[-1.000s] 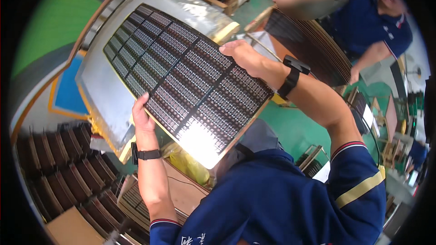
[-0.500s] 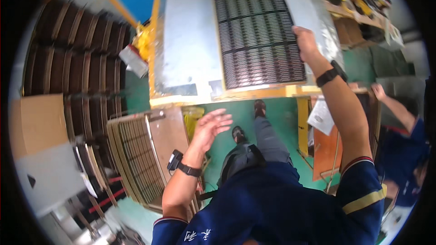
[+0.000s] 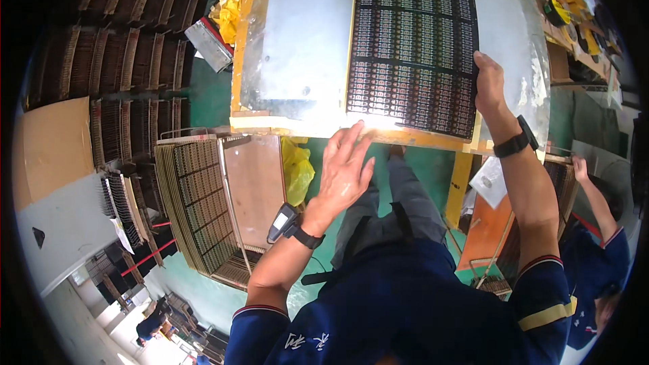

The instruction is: Performing manual screen printing on sheets with another worker assisting.

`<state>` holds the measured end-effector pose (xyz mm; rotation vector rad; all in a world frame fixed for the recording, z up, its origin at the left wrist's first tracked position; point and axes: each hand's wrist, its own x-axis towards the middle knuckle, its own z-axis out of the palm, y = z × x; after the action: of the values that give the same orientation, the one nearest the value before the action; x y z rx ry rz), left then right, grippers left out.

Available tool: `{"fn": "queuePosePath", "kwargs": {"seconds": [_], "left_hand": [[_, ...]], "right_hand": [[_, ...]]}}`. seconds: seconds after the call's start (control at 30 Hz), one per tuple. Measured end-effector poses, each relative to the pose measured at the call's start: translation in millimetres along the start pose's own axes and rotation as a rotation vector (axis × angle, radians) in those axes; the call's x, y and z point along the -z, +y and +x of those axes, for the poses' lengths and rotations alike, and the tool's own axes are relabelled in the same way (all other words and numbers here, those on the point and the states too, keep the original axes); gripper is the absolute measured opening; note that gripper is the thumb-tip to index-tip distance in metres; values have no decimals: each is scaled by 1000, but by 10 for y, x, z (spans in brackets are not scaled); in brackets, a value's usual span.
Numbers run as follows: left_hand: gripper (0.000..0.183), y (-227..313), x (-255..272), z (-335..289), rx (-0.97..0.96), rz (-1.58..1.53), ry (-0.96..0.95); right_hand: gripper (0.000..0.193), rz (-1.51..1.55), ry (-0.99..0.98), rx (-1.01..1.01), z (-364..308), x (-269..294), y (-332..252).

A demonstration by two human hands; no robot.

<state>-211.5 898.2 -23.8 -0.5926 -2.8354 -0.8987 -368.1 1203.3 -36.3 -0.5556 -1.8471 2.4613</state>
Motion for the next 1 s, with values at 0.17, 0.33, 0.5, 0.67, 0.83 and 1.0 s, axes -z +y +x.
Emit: {"fn": "queuePosePath", "kwargs": {"seconds": [0.17, 0.33, 0.5, 0.67, 0.83, 1.0], "left_hand": [[50, 8, 47, -1, 17, 39, -19], [50, 9, 79, 1, 18, 75, -29], [51, -16, 111, -25, -2, 86, -38], [50, -32, 108, -15, -11, 104, -50], [49, -43, 98, -19, -25, 103, -46], [49, -41, 117, -5, -18, 97, -59]], "right_hand": [[30, -35, 39, -20, -60, -125, -110], [30, -46, 76, 26, 9, -108, -14], [30, -62, 67, -2, -26, -127, -32], [30, -82, 85, -2, 17, -96, 25], [31, -129, 114, 24, 8, -133, 12], [30, -120, 78, -7, 32, -105, 14]]}}
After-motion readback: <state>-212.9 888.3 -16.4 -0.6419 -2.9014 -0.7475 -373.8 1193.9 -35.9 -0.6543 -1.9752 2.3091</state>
